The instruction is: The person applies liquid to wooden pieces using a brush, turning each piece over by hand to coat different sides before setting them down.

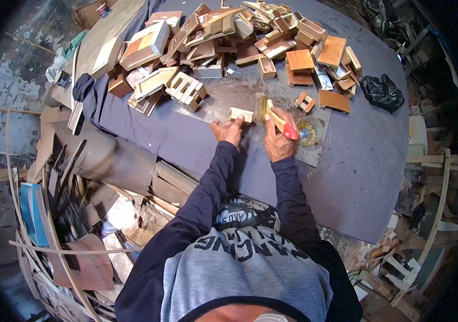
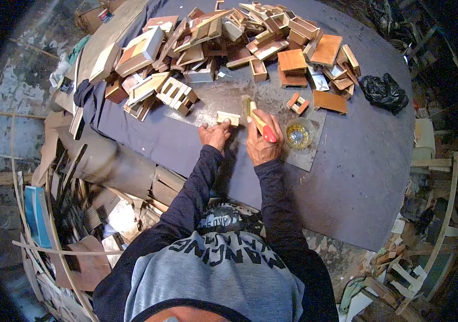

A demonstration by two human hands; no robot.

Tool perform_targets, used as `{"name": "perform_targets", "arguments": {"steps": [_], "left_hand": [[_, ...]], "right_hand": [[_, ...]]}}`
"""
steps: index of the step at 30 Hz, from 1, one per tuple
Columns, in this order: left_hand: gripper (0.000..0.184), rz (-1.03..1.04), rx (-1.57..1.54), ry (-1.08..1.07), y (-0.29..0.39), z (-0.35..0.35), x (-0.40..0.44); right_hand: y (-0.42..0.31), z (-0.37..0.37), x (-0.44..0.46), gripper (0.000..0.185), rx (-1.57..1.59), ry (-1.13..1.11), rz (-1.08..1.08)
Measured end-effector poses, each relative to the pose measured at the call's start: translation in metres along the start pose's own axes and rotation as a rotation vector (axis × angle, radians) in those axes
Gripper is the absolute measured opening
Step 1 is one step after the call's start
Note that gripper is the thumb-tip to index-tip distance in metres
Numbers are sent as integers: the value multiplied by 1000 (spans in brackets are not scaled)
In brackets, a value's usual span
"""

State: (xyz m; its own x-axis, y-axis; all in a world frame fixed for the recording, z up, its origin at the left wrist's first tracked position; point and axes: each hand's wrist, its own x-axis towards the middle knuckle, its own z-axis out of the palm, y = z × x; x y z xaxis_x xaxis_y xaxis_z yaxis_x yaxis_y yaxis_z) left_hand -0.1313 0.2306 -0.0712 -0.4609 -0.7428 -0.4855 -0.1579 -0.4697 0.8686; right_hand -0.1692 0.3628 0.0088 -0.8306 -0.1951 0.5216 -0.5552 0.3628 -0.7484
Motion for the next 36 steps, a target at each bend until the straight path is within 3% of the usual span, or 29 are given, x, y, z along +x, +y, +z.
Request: {"name": "perform_targets", "arguments": {"steps": [8, 12, 14, 20, 27, 29, 32, 36], "left_hand": [[92, 88, 258, -1, -37, -2, 32], [96, 134, 427, -54, -10, -10, 10], [100, 332, 727, -84, 1, -14, 5], [105, 386, 1058, -62, 29, -19, -17], [99, 359, 1010, -185, 39, -36, -18], [91, 713, 966, -144, 19, -46, -2], [87, 843, 937, -178, 15, -51, 3], [84, 774, 872, -184, 10, -50, -1]], "right_hand": [[7, 15, -10, 19, 68, -76, 47], [6, 11, -11, 20, 60, -80, 50], [6, 11, -9, 21, 50, -104, 51], [12, 11, -11, 21, 12, -101, 60], [11, 12, -13, 20, 52, -127, 84], [9, 13, -15, 20, 61, -135, 115], [7, 15, -17, 20, 80, -106, 140], [20, 16, -19, 22, 100, -97, 171]]}}
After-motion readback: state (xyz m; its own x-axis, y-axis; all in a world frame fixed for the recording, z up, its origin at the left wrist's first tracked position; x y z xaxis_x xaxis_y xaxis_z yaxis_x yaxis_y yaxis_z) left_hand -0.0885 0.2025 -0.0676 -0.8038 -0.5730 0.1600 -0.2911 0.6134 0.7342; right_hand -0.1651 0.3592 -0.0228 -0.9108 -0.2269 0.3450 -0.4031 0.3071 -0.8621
